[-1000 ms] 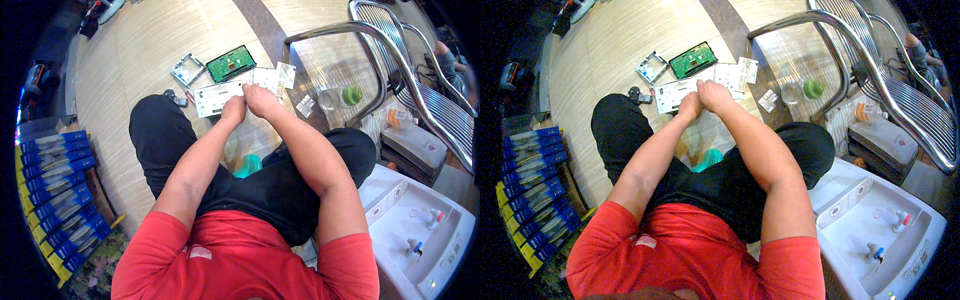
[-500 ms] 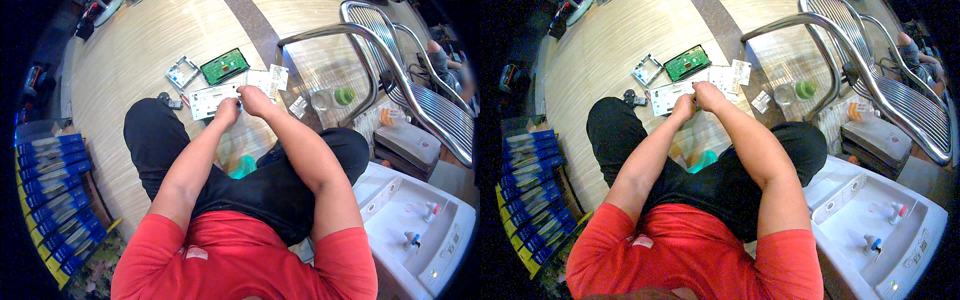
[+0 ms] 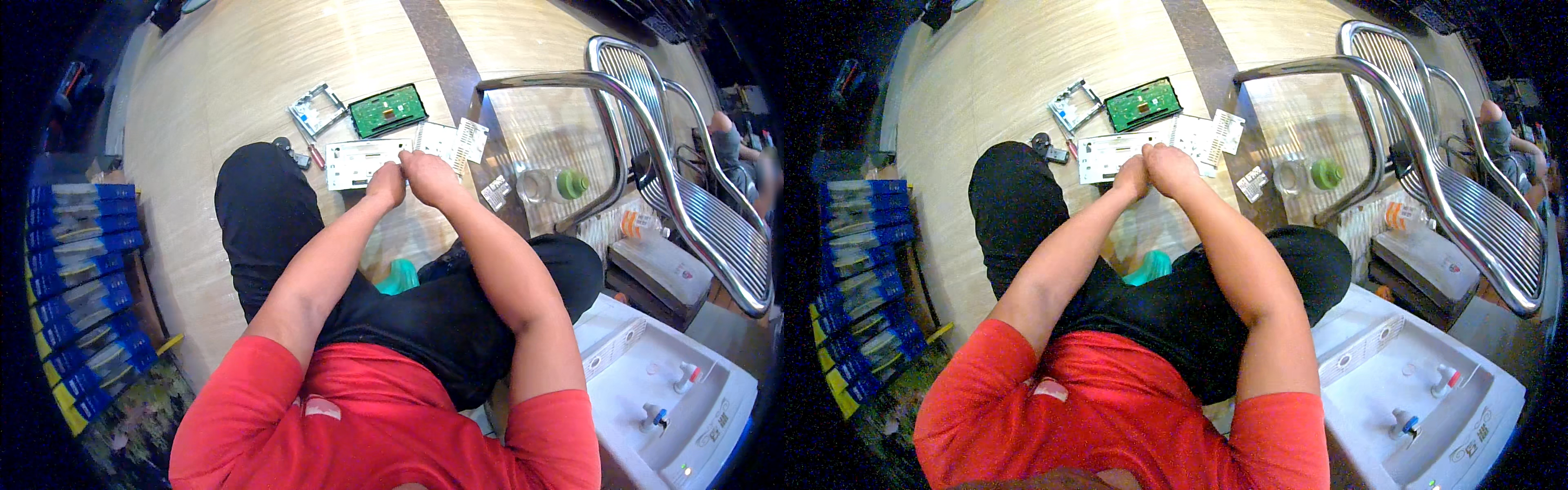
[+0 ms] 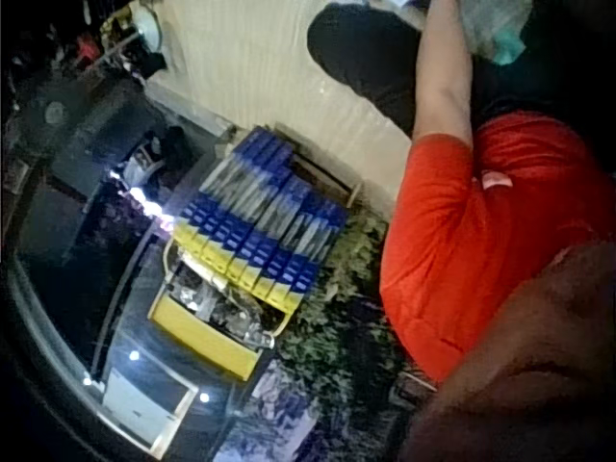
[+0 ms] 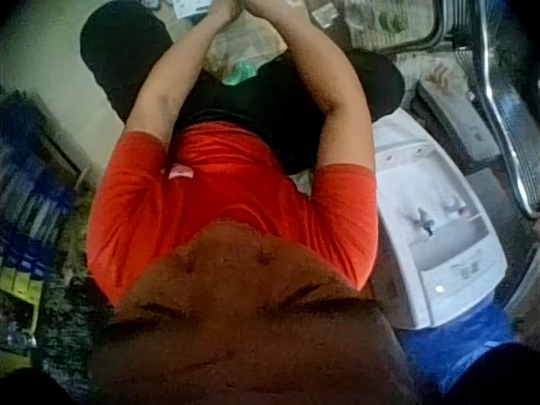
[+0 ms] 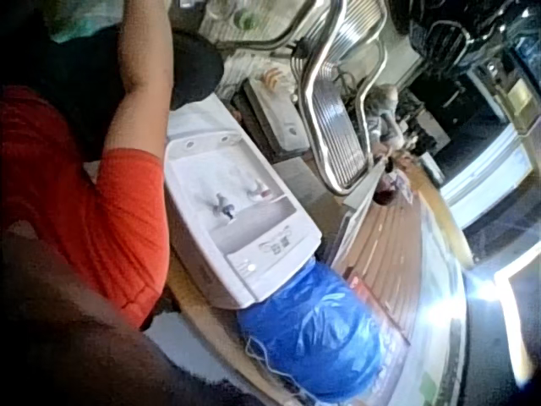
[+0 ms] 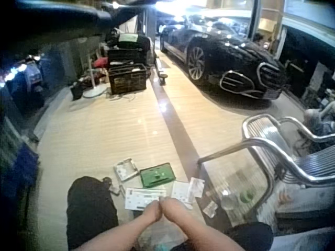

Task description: The person disassembles a car stereo unit by removing a front panel and metal housing pieces by hand, then uses a screwdriver to remove small screws from an internal circuit board.

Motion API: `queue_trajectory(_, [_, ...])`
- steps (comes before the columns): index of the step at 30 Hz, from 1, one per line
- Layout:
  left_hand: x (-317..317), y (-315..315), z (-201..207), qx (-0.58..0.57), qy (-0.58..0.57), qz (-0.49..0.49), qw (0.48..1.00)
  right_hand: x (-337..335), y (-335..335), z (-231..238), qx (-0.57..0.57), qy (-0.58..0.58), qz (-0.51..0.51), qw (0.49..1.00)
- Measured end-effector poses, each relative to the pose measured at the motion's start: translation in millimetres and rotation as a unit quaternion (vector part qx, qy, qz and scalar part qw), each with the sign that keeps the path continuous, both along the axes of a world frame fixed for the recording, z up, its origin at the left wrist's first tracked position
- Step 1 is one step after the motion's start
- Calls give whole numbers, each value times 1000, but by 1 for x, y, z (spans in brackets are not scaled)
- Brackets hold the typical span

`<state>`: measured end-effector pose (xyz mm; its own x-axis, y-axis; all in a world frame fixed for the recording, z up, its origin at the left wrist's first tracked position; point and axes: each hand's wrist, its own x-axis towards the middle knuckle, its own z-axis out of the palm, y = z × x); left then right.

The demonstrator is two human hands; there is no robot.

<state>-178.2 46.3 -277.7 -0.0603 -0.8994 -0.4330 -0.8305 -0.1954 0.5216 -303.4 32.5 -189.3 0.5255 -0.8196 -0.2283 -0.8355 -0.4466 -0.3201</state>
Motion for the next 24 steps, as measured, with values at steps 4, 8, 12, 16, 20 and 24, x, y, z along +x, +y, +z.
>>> queue_trajectory(4, [-2,2,27,-10,-19,-34,999,-3,-1,-8,0,-18,-18,1000])
queue_trajectory(8, [2,9,30,-50,13,-1,999,6,2,7,37,32,-48,998])
queue_trajectory(12, [-3,4,35,3,-9,12,1000,3,1,8,18,46,-21,999])
queue_trajectory(16, [-6,3,35,23,-3,46,999,-3,-1,0,-26,-3,28,999])
queue_trajectory(20, [-4,5,30,16,-26,12,999,-3,0,-3,-31,-15,28,999])
queue_trajectory(24, [-4,8,29,-12,1,15,1000,3,0,6,29,57,-36,997])
